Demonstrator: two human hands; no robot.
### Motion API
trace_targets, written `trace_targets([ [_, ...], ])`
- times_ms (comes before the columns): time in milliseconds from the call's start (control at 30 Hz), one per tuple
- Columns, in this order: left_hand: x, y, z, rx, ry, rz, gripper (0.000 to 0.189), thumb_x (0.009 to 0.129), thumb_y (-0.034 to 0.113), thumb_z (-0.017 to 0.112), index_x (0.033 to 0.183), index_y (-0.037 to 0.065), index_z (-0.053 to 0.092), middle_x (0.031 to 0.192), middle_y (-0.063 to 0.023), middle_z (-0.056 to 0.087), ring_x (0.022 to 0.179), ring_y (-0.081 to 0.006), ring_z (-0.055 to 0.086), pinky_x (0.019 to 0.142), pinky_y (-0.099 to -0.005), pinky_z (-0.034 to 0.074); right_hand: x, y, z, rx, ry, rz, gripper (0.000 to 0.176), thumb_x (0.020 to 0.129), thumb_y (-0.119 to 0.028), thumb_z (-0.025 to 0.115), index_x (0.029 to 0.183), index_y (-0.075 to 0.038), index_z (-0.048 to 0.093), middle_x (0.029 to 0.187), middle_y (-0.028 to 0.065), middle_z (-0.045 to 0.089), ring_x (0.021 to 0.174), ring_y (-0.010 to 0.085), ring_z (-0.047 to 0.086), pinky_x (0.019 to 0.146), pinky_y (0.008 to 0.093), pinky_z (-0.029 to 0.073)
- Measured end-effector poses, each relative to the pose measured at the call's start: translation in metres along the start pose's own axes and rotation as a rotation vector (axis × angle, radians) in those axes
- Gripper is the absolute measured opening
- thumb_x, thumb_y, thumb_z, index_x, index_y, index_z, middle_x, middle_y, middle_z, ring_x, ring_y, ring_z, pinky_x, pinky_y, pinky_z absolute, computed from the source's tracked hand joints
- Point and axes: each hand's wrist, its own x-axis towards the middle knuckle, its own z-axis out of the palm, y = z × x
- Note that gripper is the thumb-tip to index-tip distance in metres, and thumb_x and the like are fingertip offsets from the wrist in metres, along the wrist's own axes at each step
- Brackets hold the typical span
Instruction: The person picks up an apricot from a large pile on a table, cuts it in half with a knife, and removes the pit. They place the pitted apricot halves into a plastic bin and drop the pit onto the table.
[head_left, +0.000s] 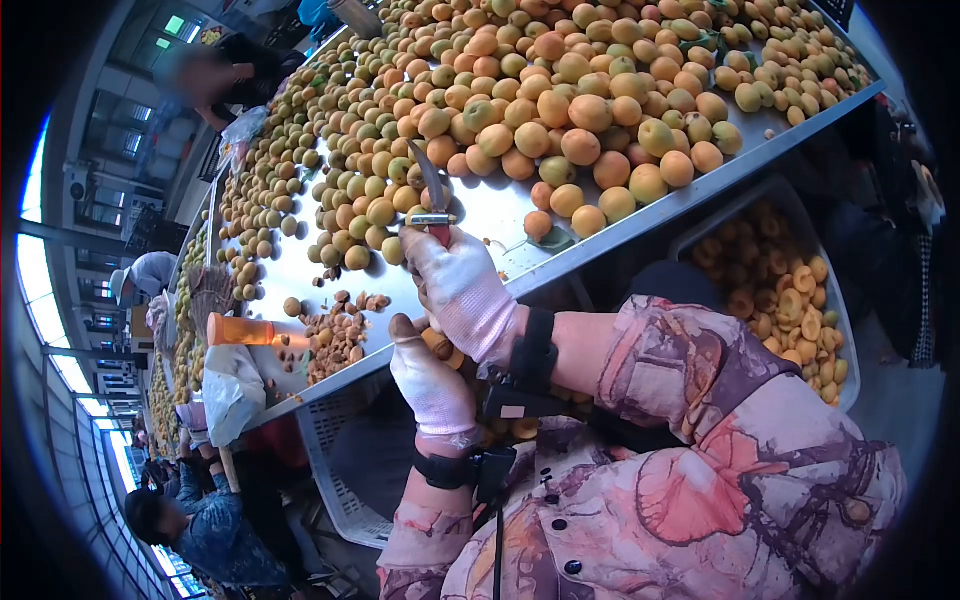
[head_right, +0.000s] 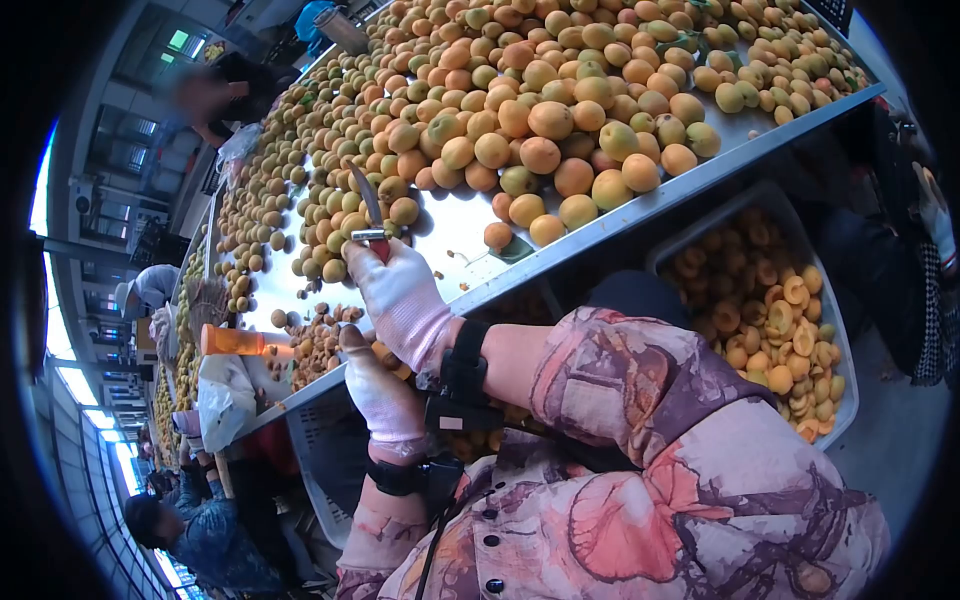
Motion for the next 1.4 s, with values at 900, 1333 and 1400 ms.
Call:
trace_targets([
  [900, 0.036, 0.032, 0.006, -0.133, -0.054, -0.194, 0.065, 0.103, 0.061, 0.037, 0.115, 0.001, 0.060, 0.100, -0.0076, 0.067, 0.093, -0.0190, 0.067, 0.078, -0.0332, 0.057, 0.028, -0.014, 0.009, 0.193, 0.081, 0.205, 0.025, 0.097, -0.030, 0.062, 0.084, -0.011, 0.052, 0.059, -0.0034, 0.044, 0.040, 0.0068, 0.039, 0.034, 0.0229, 0.029],
  [1333, 0.011, 0.042, -0.038, 0.811, -0.503, 0.210, 0.024, 0.095, 0.015, 0.061, 0.111, 0.000, 0.069, 0.099, -0.0159, 0.070, 0.089, -0.0234, 0.067, 0.082, -0.0319, 0.051, 0.042, -0.070, -0.017, -0.267, -0.078, -0.348, 0.018, 0.100, -0.023, 0.063, 0.102, -0.005, 0.061, 0.075, -0.0061, 0.055, 0.058, 0.0013, 0.048, 0.050, 0.0191, 0.042],
  [1400, 0.020, 0.042, -0.020, 0.822, -0.515, 0.268, 0.025, 0.092, 0.014, 0.065, 0.112, 0.001, 0.069, 0.097, -0.0169, 0.070, 0.090, -0.0259, 0.068, 0.082, -0.0326, 0.051, 0.047, -0.093, -0.031, -0.280, -0.030, -0.439, 0.020, 0.099, -0.022, 0.065, 0.106, -0.004, 0.061, 0.072, -0.0062, 0.054, 0.055, 0.0018, 0.051, 0.046, 0.0195, 0.044],
])
